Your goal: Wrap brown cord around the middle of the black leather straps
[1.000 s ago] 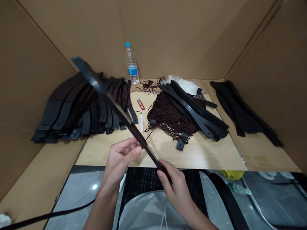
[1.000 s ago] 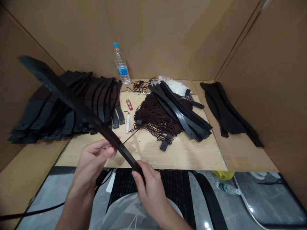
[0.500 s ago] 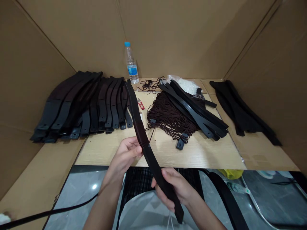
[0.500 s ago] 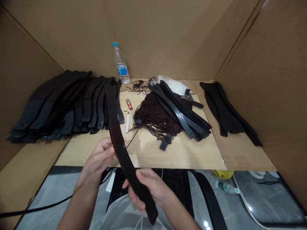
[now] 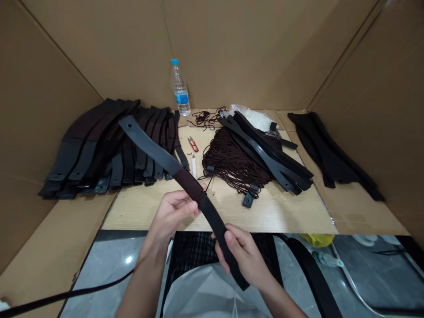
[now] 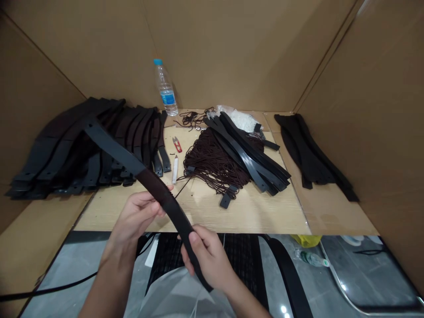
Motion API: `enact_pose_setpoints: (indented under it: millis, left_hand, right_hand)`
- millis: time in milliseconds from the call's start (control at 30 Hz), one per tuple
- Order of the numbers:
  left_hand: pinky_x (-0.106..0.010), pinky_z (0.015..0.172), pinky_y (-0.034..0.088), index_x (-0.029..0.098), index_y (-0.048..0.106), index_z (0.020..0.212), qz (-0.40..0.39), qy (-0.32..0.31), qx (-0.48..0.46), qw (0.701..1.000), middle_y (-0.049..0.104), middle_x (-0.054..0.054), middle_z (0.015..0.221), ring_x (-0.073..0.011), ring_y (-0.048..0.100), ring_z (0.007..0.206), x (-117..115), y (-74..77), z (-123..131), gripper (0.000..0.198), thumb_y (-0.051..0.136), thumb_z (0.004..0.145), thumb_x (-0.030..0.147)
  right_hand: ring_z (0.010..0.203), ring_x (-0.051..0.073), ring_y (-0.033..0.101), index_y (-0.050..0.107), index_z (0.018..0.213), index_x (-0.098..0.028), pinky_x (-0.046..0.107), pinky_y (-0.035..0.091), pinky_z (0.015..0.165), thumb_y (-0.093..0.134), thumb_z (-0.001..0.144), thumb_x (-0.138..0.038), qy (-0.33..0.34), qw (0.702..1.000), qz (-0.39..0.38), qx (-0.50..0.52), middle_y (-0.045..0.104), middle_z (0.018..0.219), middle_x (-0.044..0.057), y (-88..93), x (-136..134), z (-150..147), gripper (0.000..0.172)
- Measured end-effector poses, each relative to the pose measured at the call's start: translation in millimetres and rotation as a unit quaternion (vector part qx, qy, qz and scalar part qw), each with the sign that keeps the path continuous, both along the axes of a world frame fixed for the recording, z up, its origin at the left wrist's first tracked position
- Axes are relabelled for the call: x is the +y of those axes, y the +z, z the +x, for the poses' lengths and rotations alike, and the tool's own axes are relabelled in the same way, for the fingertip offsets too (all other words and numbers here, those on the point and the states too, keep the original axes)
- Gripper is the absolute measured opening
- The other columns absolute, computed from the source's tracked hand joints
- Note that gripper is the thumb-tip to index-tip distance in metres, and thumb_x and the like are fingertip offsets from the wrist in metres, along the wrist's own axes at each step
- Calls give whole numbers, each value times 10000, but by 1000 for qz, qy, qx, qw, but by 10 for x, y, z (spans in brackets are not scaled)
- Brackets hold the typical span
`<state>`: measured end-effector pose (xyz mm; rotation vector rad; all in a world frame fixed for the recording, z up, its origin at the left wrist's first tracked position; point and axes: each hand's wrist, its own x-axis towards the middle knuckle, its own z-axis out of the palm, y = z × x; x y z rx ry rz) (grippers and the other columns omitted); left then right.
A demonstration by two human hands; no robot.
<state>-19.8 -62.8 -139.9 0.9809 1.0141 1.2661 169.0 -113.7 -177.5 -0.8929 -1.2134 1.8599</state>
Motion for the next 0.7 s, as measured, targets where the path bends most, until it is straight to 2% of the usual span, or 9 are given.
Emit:
enact_pose_setpoints:
  millis: [133,233,300,367,433,467,567,633,700]
  left_hand:
    - [-201,484,462,163,808,875,27,-53,18,998,696,-61,634,-117,567,518,53,-34,-92,327,863,627,370]
    - [-219,522,512,177,800,749,52,-29,16,998,732,-68,726,-148,626,587,88,-42,-99,315,904,537,386]
    - [-239,554,539,169,780,683,68,8,24,997,732,-66,710,-169,648,614,97,-49,-81,341,920,486,409]
    - [-244,535,536,159,766,669,76,50,52,995,718,-58,653,-169,640,581,89,-56,-56,358,919,477,420]
    - [-237,510,519,152,742,638,87,88,83,989,698,-45,607,-157,619,543,68,-55,-26,329,913,495,393]
    - [-231,514,513,151,726,621,95,103,96,985,690,-36,592,-151,614,539,55,-49,-7,304,911,504,362]
    - [-209,560,512,156,701,637,118,131,113,978,683,-12,597,-134,620,570,15,-12,53,242,897,536,256]
    - [-201,591,516,164,716,698,127,131,118,976,700,-12,648,-132,636,610,-3,17,78,202,872,590,232]
    - [-212,642,529,170,738,753,132,114,120,977,732,-35,758,-146,664,689,-13,32,72,159,840,655,243]
  right_hand:
    - [323,53,401,583,910,-139,170,319,313,576,852,-628,60,976,-147,149,522,525,-50,-82,23,8,492]
    - [283,55,363,581,877,-147,184,323,274,616,818,-633,111,947,-220,204,510,496,-61,-139,40,14,492]
    - [265,61,339,576,863,-151,196,317,263,580,826,-659,132,944,-224,205,493,472,-66,-146,53,13,509]
    - [283,65,373,576,900,-152,197,317,283,570,823,-666,124,967,-165,153,530,519,-49,-124,60,12,520]
    - [409,87,507,582,987,-162,204,391,378,627,818,-594,56,997,-42,20,607,663,-6,-87,55,15,466]
    - [528,113,584,583,1033,-172,222,449,468,640,835,-525,8,997,37,-65,642,761,23,-70,47,17,409]
    - [837,185,650,588,1108,-180,302,491,726,484,950,-315,-108,925,254,-263,683,950,88,-40,17,24,232]
    - [783,184,639,595,1082,-165,301,467,694,368,986,-256,-117,890,325,-296,680,893,89,-26,3,24,263]
    - [642,150,581,601,961,-159,265,419,595,337,1000,-271,-108,896,325,-282,627,746,50,2,-4,19,289]
